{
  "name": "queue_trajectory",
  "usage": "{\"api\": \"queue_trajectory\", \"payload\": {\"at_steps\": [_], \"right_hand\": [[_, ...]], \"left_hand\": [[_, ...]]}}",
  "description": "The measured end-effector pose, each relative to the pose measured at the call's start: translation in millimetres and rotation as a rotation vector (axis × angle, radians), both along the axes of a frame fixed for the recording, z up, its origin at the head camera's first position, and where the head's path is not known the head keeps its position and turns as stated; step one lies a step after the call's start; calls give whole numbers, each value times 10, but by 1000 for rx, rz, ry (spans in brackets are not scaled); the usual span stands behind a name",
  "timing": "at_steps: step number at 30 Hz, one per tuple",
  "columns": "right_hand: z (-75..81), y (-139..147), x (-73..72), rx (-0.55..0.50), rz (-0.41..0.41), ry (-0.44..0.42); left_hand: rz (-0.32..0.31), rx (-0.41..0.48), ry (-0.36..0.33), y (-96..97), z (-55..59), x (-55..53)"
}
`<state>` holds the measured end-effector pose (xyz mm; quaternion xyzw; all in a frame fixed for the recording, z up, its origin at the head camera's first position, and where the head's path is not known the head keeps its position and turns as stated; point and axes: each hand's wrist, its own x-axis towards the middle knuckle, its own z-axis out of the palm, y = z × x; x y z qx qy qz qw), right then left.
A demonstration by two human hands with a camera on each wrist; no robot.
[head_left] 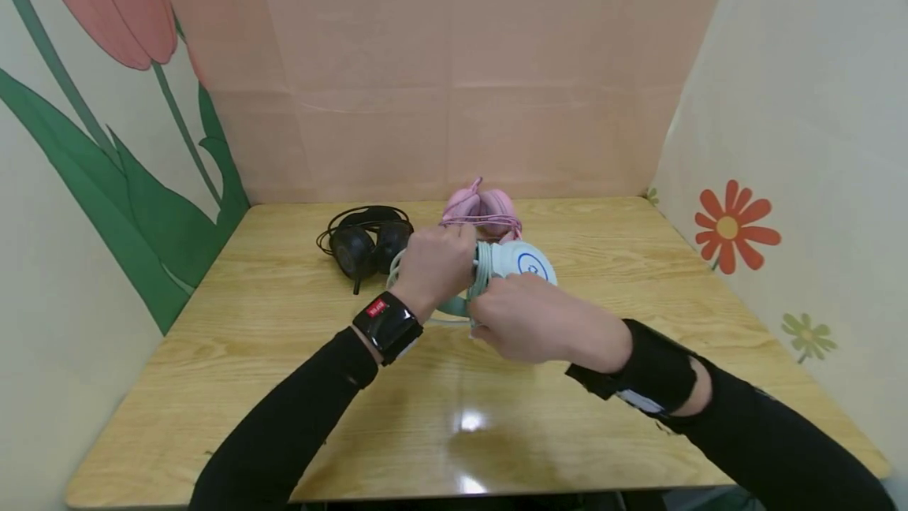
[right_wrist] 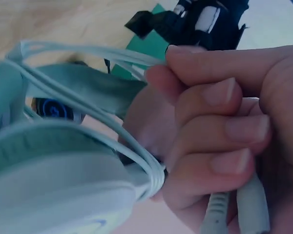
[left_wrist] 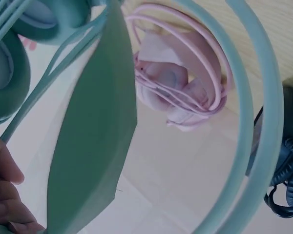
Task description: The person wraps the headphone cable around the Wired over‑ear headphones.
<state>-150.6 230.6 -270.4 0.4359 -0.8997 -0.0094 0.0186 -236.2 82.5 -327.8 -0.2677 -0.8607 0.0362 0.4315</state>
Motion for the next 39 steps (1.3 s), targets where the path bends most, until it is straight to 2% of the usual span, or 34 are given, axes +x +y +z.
{"api": "queue_trajectory", "payload": {"at_steps": [5,11,15,19,25,28,32,35,39], "right_hand": [[44,-3,-65,36,30,129],[80,59,-192,-6,59,105],[121,158,-286,-90,104,18],[168,240,-369,-178,143,-24],[220,326,-460,-315,106,-34],[179,389,-550,-415,102,-41],[19,476,-693,-555,54,-72],[-153,501,-736,-655,33,-20],[-387,463,-693,-702,36,237]], "left_hand": [[-68,-41,-39,27,2,36],[-177,-78,-47,33,9,63],[-210,-98,-11,31,23,68],[-224,-120,15,18,40,70],[-248,-123,-49,5,44,80],[-261,-91,-76,-12,46,74],[-264,-64,-84,-34,63,74],[-248,-64,-109,-52,67,80],[-171,-64,-148,-74,34,62]]}}
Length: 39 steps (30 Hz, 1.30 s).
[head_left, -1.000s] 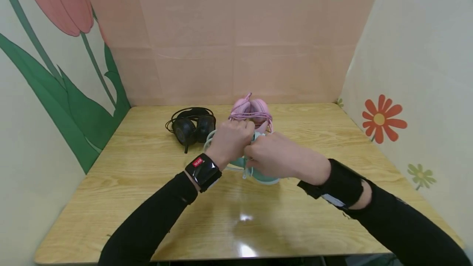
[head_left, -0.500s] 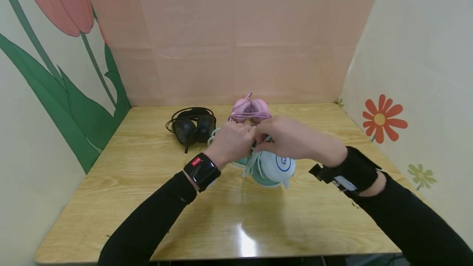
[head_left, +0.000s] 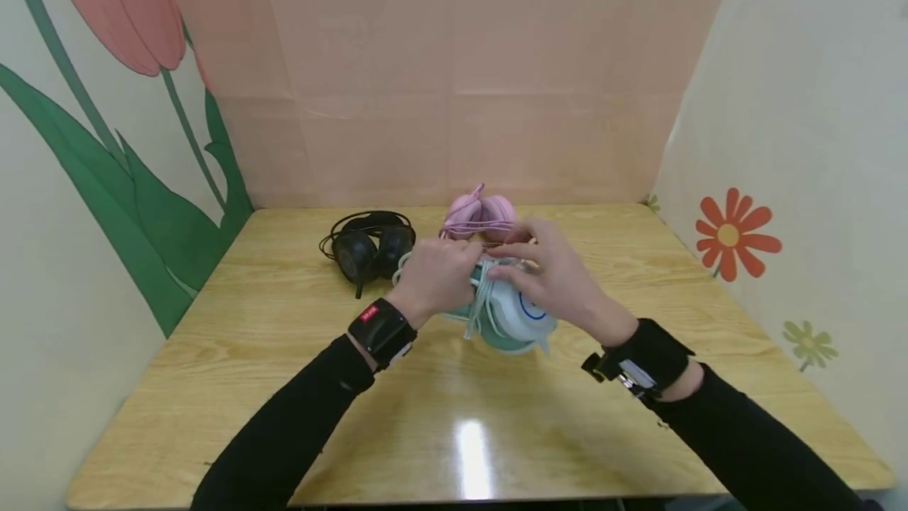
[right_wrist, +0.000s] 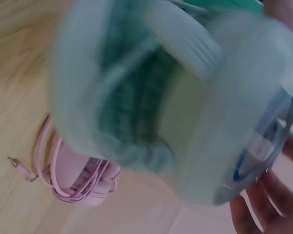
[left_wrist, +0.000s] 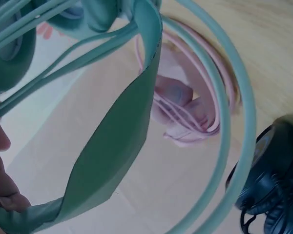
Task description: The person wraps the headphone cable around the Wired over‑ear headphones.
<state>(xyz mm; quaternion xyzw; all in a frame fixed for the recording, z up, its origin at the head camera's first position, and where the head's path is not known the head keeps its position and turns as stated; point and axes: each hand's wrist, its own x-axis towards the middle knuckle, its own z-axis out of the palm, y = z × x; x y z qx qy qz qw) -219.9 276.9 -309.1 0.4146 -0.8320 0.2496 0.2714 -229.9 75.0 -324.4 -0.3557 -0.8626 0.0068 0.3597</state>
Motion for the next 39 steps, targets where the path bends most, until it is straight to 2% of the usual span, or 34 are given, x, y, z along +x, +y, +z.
{"api": "queue_trajectory", "payload": {"at_steps": [3,5,9,12,15,21,27,31,36,39], "right_hand": [[-148,-56,83,51,-89,163],[-207,-95,149,108,-131,191],[-288,-113,256,244,-188,83],[-334,-94,286,354,-235,-22],[-385,-65,279,424,-254,-60],[-477,-5,230,358,-223,-51],[-510,-3,169,268,-196,-33],[-513,-11,148,228,-190,-30],[-489,30,130,106,-207,-140],[-470,100,116,-39,-216,-250]], "left_hand": [[40,11,7,-3,-40,-21],[46,27,21,-2,-45,-27],[57,28,21,-3,-46,-32],[74,8,-15,-10,-35,-30],[74,1,-55,-11,-33,-31],[57,-17,-82,1,-32,-34],[77,5,-34,-15,-3,-16],[83,13,11,-30,59,0],[103,62,14,-73,136,-3],[99,179,22,-122,136,-22]]}}
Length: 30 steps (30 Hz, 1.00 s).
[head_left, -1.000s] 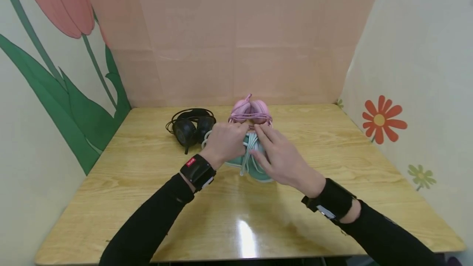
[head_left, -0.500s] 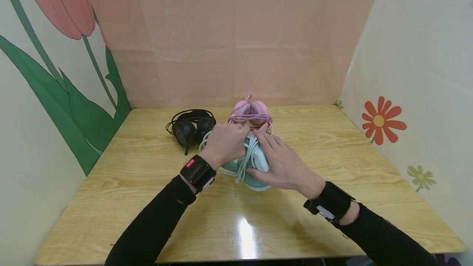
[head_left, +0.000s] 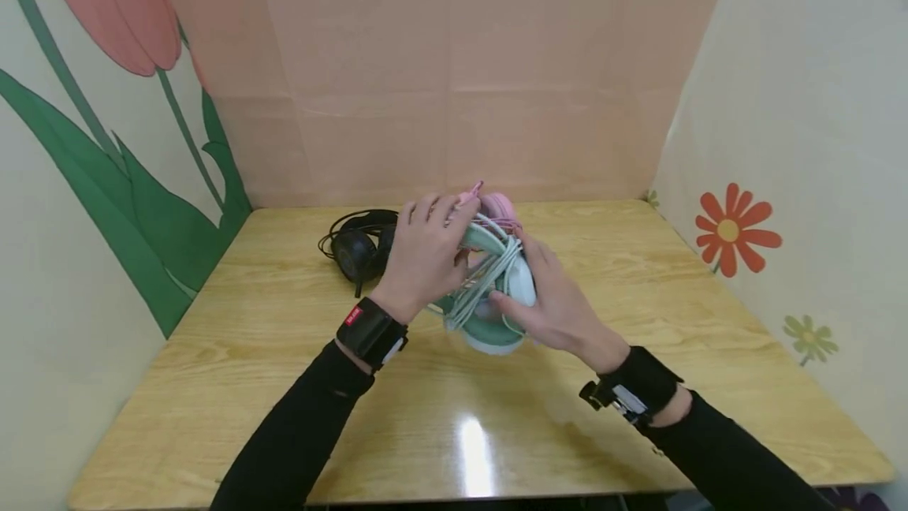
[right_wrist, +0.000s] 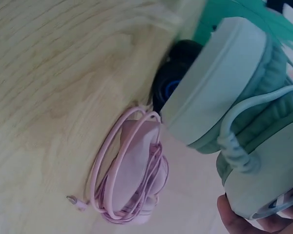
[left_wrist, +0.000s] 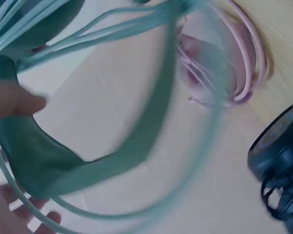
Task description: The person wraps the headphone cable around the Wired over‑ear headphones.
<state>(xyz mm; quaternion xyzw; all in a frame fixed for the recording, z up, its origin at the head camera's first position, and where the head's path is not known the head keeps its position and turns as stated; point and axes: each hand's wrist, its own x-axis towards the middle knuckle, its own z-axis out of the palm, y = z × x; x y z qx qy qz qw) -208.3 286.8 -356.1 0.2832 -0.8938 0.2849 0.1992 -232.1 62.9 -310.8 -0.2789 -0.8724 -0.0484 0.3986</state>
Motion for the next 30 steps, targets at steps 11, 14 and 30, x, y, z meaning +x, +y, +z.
{"api": "queue_trajectory", "payload": {"at_steps": [11,14,30], "right_hand": [[52,138,24,-420,-20,-212],[41,153,23,-502,-52,-266],[14,21,-71,-840,-136,-489]], "left_hand": [[-136,707,-321,-85,-173,41],[-206,836,-495,-67,-261,74],[-658,1000,-703,337,-358,228]]}}
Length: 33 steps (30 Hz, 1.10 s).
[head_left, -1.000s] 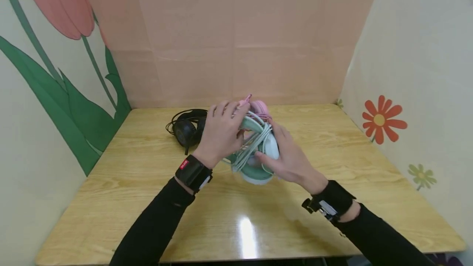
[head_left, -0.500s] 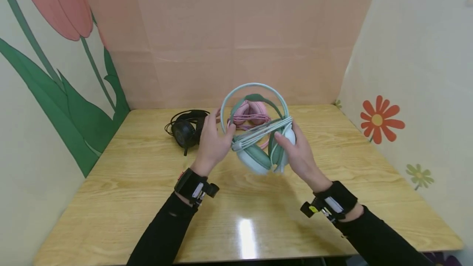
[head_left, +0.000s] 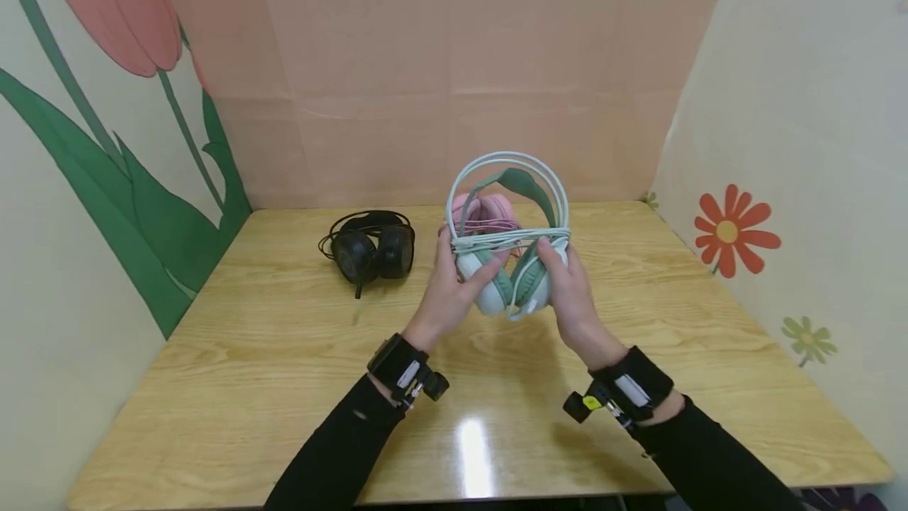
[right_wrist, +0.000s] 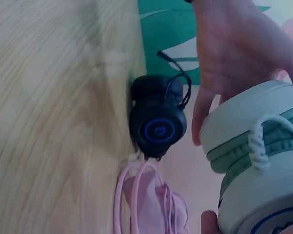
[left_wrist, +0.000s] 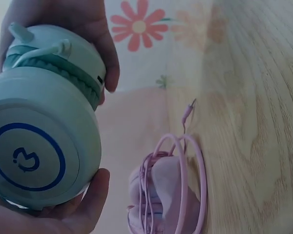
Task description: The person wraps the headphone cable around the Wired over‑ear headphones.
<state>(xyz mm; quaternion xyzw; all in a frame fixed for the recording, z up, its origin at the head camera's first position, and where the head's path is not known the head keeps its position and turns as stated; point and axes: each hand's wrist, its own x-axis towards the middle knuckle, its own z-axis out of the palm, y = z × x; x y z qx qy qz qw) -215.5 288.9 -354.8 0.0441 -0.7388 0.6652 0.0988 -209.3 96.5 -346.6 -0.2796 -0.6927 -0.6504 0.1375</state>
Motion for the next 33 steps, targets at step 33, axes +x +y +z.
{"api": "queue_trajectory", "payload": {"at_steps": [33], "right_hand": [[-605,1165,-39,-131,53,-342]], "left_hand": [[-78,-241,-295,1059,-808,-609]]}}
